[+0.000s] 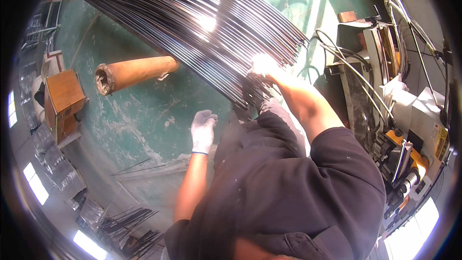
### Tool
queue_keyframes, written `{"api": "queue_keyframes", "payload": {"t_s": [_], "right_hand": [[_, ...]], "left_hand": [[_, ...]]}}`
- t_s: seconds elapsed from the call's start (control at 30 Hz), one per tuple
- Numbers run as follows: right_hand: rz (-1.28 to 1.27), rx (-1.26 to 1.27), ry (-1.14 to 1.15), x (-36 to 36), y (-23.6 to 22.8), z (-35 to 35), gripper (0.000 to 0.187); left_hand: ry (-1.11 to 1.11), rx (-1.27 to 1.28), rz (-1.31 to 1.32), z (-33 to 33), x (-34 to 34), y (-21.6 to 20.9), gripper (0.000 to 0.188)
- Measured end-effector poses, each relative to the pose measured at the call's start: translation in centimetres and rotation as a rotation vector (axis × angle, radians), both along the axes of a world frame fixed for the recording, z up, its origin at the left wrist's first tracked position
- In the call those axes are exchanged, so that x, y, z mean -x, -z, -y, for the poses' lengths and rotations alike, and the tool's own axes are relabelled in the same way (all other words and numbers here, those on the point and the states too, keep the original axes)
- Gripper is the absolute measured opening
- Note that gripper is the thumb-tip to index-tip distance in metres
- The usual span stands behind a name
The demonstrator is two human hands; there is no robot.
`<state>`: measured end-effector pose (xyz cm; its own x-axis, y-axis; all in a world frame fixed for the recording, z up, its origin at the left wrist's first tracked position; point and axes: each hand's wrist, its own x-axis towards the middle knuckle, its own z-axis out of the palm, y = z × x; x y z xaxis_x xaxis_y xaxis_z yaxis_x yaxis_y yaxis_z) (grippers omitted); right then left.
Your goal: The person repeatedly picks up bundles of long metal rods from a floor pile, feeds them into a bending machine, and removes the bent rods to place them on a nearby rack. The cycle of loading, bending, and unloading continues throughout the clip.
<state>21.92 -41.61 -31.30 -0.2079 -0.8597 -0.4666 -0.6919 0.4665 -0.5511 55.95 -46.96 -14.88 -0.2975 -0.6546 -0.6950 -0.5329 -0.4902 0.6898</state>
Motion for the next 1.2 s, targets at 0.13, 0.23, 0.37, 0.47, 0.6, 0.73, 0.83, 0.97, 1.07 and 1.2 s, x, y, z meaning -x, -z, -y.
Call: {"api": "queue_keyframes", "payload": {"t_s": [0.13,0.23,0.37,0.47,0.6,0.73,0.83,0.97,1.07,1.2], "right_hand": [[0.156,-0.116,0.058,1.3,-4.9,0.6,0.040],[0.196,-0.171,0.087,1.1,-7.9,0.8,0.048],[0.103,-0.157,0.106,-0.3,-9.8,0.7,0.055],[0.081,-0.123,0.206,-2.1,-14.6,-0.1,0.056],[-0.029,-0.177,0.285,-5.0,-21.8,-6.4,0.055],[0.031,-0.317,0.393,-9.0,-22.5,-22.6,0.044],[-0.239,-0.385,0.412,-14.4,-25.6,-39.0,0.030],[-0.346,-0.689,0.606,-21.8,-30.9,-56.9,0.025],[-0.363,-0.596,0.734,-25.2,-29.9,-57.8,0.019],[-0.443,-0.226,0.852,-24.8,-25.2,-40.6,0.014]], "left_hand": [[-0.082,-0.021,-0.013,0.7,-0.1,0.2,0.037],[-0.067,-0.050,-0.023,0.2,0.4,0.8,0.035],[0.043,-0.068,-0.074,-0.4,1.8,1.3,0.034],[0.068,-0.092,-0.102,-0.1,3.0,1.1,0.032],[0.031,-0.170,-0.208,1.9,4.2,1.9,0.028],[-0.147,-0.379,-0.404,5.6,6.0,4.7,0.037],[-0.235,-0.467,-0.514,8.7,7.9,6.5,0.043],[-0.431,-0.645,-0.823,12.5,10.9,6.6,0.038],[-0.439,-0.611,-0.639,11.9,12.5,4.0,0.036],[-0.233,-0.544,-0.504,6.8,12.7,4.1,0.029]]}}
